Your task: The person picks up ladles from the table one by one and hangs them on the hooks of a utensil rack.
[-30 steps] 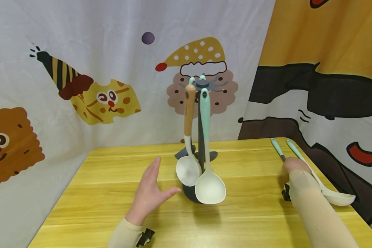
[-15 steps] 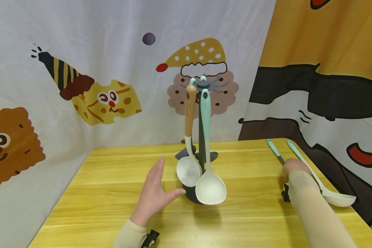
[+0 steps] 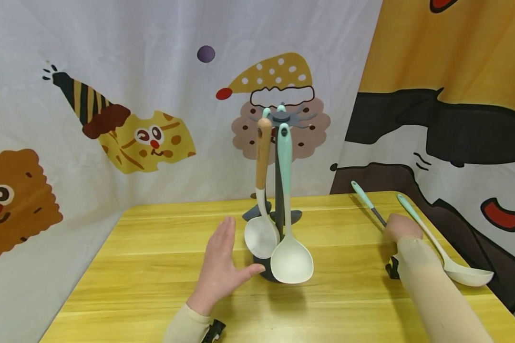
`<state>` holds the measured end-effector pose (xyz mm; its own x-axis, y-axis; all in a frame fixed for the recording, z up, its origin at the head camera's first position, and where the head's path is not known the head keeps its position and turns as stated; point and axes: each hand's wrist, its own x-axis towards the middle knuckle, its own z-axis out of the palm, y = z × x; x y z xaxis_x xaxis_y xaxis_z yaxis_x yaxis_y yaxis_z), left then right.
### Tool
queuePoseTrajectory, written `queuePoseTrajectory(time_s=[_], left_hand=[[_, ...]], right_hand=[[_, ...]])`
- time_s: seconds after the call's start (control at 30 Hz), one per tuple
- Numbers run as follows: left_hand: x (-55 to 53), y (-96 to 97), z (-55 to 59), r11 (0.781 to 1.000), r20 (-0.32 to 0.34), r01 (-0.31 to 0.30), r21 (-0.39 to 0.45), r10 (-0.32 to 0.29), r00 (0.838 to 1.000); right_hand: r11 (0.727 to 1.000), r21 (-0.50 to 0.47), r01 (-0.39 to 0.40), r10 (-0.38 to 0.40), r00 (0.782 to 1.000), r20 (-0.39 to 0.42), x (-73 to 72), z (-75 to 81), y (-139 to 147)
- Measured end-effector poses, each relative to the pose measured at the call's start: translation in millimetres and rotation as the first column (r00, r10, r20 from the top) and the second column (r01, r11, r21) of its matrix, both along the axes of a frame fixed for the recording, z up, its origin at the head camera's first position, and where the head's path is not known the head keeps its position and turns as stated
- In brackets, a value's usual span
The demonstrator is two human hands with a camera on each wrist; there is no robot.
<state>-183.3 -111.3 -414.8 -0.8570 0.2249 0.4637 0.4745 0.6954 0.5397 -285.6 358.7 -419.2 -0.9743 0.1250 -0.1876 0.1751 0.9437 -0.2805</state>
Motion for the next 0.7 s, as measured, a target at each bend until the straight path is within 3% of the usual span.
queuePoseTrajectory(time_s=[0.13,0.33,0.53,0.7], left_hand=[[0.9,2.0,-1.3,0.999,-0.007,-0.003,-0.047,0.002,1.0],[1.6,4.3,-1.2,0.996,0.04,-0.002,-0.088,0.005,0.999],[2.6,9.0,2.2,0.994,0.061,0.001,-0.106,0.006,0.998],[3.1,12.4,6.1,0.993,0.062,0.0,-0.12,0.007,0.998]], right_hand=[[0.999,-0.024,-0.027,0.024,0.995,-0.1,3.8,3.5,-10],[0.996,-0.072,-0.056,0.039,0.973,-0.227,11.4,19.3,-33],[0.993,-0.095,-0.073,0.036,0.939,-0.343,15.9,35.6,-55],[0.989,-0.11,-0.099,0.041,0.898,-0.439,22.2,49.0,-73]])
